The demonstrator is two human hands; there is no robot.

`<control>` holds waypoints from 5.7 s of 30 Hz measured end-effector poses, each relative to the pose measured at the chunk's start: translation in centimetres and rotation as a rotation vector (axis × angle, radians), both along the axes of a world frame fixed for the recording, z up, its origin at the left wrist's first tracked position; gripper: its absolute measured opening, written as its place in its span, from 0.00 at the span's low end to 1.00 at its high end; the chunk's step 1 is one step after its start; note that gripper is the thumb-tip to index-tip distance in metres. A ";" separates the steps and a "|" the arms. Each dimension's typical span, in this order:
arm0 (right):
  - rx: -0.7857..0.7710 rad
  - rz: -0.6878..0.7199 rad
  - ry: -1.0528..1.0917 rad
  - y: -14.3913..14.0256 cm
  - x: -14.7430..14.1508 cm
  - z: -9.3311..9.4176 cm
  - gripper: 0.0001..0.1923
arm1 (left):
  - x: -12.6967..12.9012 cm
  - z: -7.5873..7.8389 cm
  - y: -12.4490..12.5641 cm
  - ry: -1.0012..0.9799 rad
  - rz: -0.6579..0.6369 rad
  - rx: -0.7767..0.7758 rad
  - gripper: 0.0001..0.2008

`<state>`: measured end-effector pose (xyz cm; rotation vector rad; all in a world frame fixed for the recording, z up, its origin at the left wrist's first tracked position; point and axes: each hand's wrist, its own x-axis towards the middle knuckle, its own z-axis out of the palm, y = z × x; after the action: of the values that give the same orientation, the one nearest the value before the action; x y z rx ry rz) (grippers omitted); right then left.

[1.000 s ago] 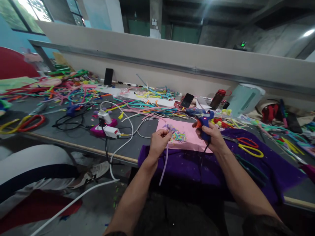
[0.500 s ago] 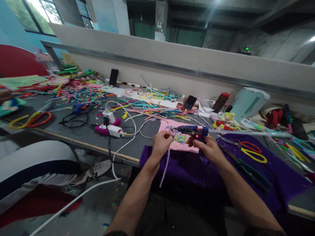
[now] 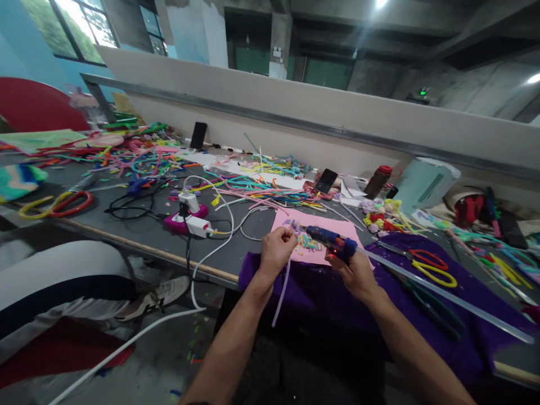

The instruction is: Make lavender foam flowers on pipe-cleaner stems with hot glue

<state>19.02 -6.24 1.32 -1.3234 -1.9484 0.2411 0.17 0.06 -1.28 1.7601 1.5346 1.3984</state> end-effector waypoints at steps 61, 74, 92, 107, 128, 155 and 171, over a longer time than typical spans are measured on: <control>0.030 -0.037 -0.168 -0.1 -0.6 -0.1 0.13 | 0.1 0.3 -0.2 -0.008 -0.053 -0.040 0.08; 0.028 -0.036 -0.157 0.0 -0.5 -0.2 0.15 | 0.1 0.3 -0.3 0.001 -0.051 -0.024 0.08; -0.026 -0.033 -0.139 0.0 -0.5 -0.2 0.17 | 0.1 0.1 -0.2 0.014 -0.055 -0.016 0.08; -0.461 -0.162 0.732 7.6 3.6 0.3 0.16 | -0.2 0.3 0.1 -0.157 -0.143 -0.093 0.11; -0.237 0.053 0.280 5.9 3.2 0.6 0.13 | -0.2 0.9 -0.4 -0.572 -0.570 -0.494 0.13; 0.082 0.317 0.060 4.4 1.8 1.5 0.04 | 0.4 1.1 -1.0 -0.185 -0.692 -0.483 0.12; 0.166 0.339 -0.128 3.9 1.5 0.8 0.06 | 0.6 1.1 -1.2 -0.197 -0.696 -0.493 0.10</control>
<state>20.55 -2.29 2.15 -0.9178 -2.2450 0.1563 0.76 -1.18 -0.19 1.5568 0.9103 0.7387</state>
